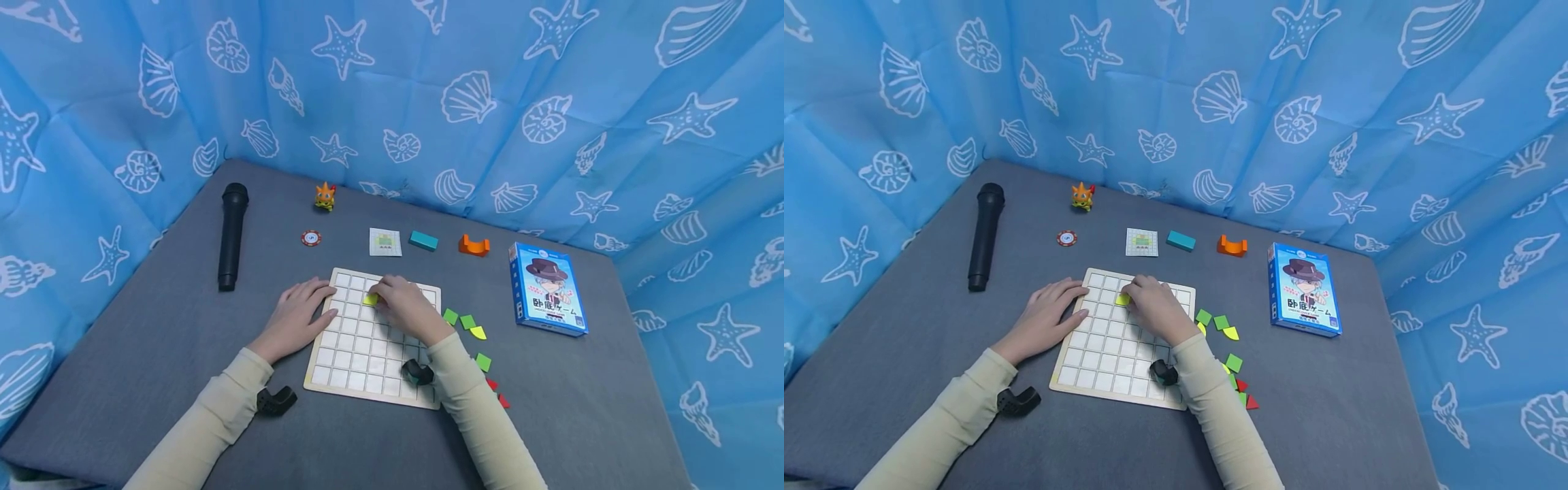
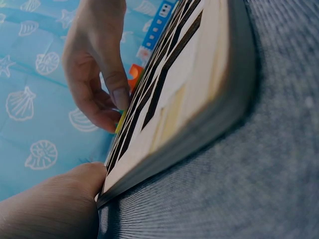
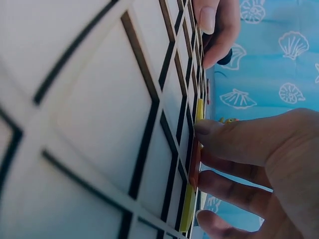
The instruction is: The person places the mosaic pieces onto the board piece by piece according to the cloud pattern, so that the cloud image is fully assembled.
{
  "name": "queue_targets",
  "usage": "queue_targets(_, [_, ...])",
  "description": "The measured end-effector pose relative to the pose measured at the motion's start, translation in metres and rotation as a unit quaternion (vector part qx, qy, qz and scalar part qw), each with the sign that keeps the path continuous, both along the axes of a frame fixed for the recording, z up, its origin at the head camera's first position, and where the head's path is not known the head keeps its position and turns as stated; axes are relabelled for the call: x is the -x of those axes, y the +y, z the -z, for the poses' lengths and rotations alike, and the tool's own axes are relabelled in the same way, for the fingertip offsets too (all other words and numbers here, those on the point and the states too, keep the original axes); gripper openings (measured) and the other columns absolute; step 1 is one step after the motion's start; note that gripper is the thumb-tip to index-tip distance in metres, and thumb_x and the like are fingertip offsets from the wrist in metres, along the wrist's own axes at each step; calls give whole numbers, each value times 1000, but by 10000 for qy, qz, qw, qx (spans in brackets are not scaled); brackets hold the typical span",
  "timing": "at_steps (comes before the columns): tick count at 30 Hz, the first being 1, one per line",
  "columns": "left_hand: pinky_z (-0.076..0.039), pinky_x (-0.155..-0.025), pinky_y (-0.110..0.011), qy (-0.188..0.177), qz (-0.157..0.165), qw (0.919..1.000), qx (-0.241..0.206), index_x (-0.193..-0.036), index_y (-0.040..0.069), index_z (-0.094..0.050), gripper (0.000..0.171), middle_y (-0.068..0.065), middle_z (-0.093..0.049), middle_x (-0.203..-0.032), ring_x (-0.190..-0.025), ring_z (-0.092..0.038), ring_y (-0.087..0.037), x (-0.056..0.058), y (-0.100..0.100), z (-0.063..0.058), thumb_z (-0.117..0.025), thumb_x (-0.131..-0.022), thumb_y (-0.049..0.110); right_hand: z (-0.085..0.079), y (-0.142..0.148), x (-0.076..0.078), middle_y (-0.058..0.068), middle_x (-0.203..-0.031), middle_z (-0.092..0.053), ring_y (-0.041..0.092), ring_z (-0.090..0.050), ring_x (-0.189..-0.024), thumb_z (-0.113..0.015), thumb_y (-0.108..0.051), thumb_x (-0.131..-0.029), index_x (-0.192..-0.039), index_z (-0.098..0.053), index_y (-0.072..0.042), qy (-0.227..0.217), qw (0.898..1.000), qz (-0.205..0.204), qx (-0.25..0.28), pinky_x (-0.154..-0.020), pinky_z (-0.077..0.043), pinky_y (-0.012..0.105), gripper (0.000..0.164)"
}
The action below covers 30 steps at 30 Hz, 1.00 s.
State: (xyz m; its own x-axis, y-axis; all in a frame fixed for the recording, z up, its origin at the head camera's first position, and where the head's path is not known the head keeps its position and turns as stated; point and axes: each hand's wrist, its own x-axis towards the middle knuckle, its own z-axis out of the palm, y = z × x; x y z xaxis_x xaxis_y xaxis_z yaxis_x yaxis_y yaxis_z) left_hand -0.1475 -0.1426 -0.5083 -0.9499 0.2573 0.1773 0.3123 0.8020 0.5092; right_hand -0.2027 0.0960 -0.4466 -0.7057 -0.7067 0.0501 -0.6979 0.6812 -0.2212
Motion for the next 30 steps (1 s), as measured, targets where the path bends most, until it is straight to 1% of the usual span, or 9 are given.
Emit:
queue_targets(7, [-21,-112,-56,15,28,10000,-44,-136,18,-52,47,-7,-45,-144,-141,-30,-30,0,0,2,-54,-96,43,-1,-1,-5,2,-110,-62,17,-58,-97,-64,-17,-92,-115,-68,-13,-33,9997,190,-177,-77,-49,36,23])
queue_targets(12, [-21,-112,-56,55,57,10000,-43,-136,18,-52,47,-6,-44,-144,-141,-30,-30,1,0,2,-52,-97,45,-3,-2,-8,1,-113,-62,18,-58,-101,-61,-15,-94,-116,-68,-15,48,9990,268,-367,-83,-51,39,23])
queue_targets(15, [-20,-112,-55,42,49,10000,-42,-136,18,-52,47,-6,-44,-144,-141,-29,-29,1,0,2,-52,-97,45,-4,-1,-9,1,-115,-62,18,-57,-104,-60,-13,-94,-118,-68,-17,54,9984,298,-479,-86,-51,40,25])
queue_targets(21, [-20,-112,-56,77,33,10000,16,-136,18,-52,48,-7,-45,-144,-141,-30,-30,1,-1,3,-52,-97,46,-4,-1,-11,1,-118,-60,18,-56,-108,-62,-9,-92,-124,-64,-21,85,9978,223,-622,-86,-51,38,34])
queue_targets(27, [-21,-112,-55,44,8,10000,-7,-135,18,-53,47,-7,-46,-144,-140,-31,-30,0,-1,0,-52,-97,45,-5,-2,-11,2,-118,-60,18,-56,-109,-64,-11,-91,-124,-64,-21,106,9977,173,-651,-89,-51,40,35])
queue_targets(30, [-21,-112,-55,59,33,10000,-5,-135,18,-53,47,-7,-45,-144,-141,-31,-29,0,0,0,-52,-97,44,-6,0,-12,3,-120,-60,18,-57,-109,-63,-10,-92,-125,-63,-21,20,9978,224,-623,-91,-51,39,35])
